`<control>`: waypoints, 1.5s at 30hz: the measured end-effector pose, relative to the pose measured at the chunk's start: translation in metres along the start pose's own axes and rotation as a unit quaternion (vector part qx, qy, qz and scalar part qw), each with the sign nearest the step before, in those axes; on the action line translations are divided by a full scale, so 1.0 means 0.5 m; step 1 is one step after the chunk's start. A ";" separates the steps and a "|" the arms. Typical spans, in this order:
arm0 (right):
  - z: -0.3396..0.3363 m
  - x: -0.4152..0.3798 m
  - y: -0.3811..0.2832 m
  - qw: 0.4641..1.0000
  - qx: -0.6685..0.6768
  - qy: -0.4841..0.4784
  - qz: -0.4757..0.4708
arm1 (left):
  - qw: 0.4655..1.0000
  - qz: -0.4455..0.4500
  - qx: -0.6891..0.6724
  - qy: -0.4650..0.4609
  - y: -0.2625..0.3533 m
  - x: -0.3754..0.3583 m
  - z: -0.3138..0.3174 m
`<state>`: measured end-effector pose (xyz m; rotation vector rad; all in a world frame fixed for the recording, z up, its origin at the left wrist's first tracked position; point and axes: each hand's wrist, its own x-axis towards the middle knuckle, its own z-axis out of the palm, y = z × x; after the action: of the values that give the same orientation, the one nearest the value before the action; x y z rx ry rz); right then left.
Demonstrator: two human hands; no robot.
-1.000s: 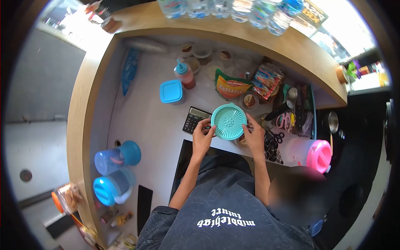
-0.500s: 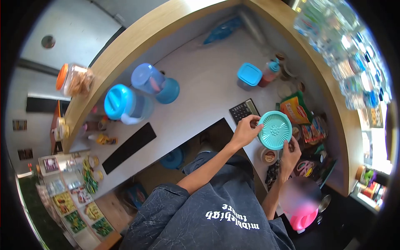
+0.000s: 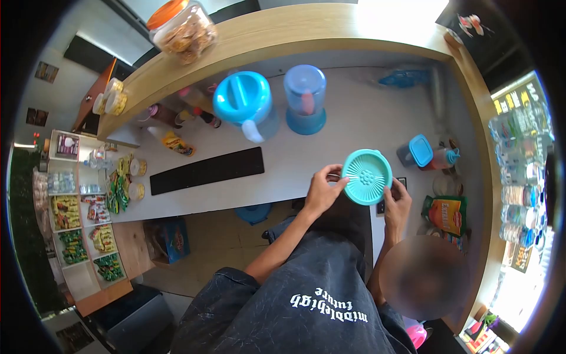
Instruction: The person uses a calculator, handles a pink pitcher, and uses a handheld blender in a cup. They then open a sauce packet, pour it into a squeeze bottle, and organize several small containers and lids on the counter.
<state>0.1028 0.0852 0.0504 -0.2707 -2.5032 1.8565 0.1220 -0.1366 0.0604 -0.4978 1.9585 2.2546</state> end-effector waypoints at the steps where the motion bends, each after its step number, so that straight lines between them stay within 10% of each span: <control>1: 0.038 0.012 -0.010 0.999 -0.020 -0.021 -0.014 | 0.999 -0.006 -0.029 0.027 -0.002 -0.001 -0.028; 15: 0.376 0.084 -0.075 0.977 -0.082 -0.157 -0.121 | 0.979 0.043 -0.033 0.197 -0.070 0.045 -0.280; 45: 0.474 0.098 -0.098 0.971 -0.112 -0.155 -0.144 | 0.971 0.015 -0.081 0.224 -0.070 0.070 -0.355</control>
<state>0.0211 -0.1461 0.0225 0.3962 -2.7658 1.6114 0.1299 -0.3093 -0.0034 -1.0882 1.9749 2.5054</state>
